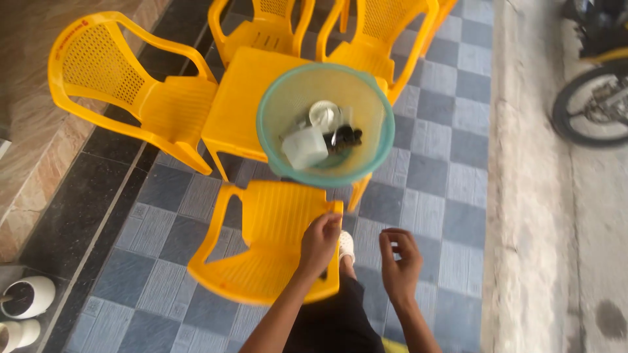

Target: The person carries a large basket holding a cutting board, mats, bowls and juicer parts to a table, then returns to the stall counter and assembles a juicer machine, attaching the hopper and other components and picking up limes from a bowl.

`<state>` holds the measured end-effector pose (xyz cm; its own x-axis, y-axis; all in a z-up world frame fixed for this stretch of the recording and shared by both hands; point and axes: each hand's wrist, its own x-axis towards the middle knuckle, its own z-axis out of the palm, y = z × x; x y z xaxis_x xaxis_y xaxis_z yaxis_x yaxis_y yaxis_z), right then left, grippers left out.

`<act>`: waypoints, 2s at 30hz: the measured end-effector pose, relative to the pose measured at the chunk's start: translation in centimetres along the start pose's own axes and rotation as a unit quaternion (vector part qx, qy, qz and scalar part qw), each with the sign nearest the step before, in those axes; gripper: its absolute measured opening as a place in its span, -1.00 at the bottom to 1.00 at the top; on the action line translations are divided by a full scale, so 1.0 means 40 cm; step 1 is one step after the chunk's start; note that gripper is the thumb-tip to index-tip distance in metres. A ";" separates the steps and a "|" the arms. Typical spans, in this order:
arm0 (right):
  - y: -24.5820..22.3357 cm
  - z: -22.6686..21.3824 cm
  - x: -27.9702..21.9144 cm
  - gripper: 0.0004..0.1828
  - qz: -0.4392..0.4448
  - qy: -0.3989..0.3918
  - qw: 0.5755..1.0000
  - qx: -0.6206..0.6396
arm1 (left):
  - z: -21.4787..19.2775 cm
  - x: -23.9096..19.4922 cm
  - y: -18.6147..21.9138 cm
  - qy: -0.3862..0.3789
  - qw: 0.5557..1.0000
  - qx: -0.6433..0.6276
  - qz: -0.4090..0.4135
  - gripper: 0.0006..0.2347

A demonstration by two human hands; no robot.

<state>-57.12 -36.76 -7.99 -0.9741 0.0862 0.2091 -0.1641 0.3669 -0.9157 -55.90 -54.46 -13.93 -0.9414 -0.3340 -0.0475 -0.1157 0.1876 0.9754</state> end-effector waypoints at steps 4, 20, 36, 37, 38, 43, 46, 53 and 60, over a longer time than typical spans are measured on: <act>0.209 0.182 0.274 -0.86 0.045 -0.108 0.993 -0.010 | 0.009 0.177 -0.115 0.077 0.994 0.056 -0.054 -0.80; 0.730 0.886 1.063 -0.24 -0.048 -0.390 0.888 -0.238 | 0.063 0.752 -0.466 0.203 0.883 0.007 -0.423 -0.21; 0.775 1.008 1.147 -0.41 0.075 -0.327 0.938 -0.090 | 0.090 0.845 -0.349 0.291 0.612 -0.314 -0.666 0.08; 0.737 0.986 1.163 -0.40 0.204 -0.288 0.935 -0.006 | 0.089 0.819 -0.299 0.269 0.629 -0.310 -0.660 0.08; 0.714 0.954 1.176 -0.40 0.205 -0.287 0.936 -0.009 | 0.085 0.800 -0.265 0.267 0.628 -0.311 -0.662 0.08; 0.458 0.775 1.173 -0.33 0.241 -0.401 0.867 0.170 | 0.046 0.703 -0.142 0.216 0.647 -0.390 -0.618 0.05; 0.361 0.669 1.066 -0.35 0.106 -0.571 0.805 0.123 | 0.021 0.677 -0.114 0.186 0.709 -0.449 -0.512 -0.09; 0.065 0.570 0.894 -0.39 -0.050 -0.572 0.816 -0.075 | -0.073 0.611 -0.048 0.168 0.818 -0.409 -0.369 -0.07; -0.108 0.403 0.688 -0.35 -0.092 -0.507 0.857 -0.017 | -0.160 0.425 0.028 0.081 0.865 -0.384 -0.312 -0.08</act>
<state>-85.74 -50.92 -3.81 -0.5694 -0.8189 -0.0720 -0.3417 0.3154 -0.8853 -70.01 -65.83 -12.25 -0.7073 -0.2853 -0.6469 -0.2823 -0.7249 0.6283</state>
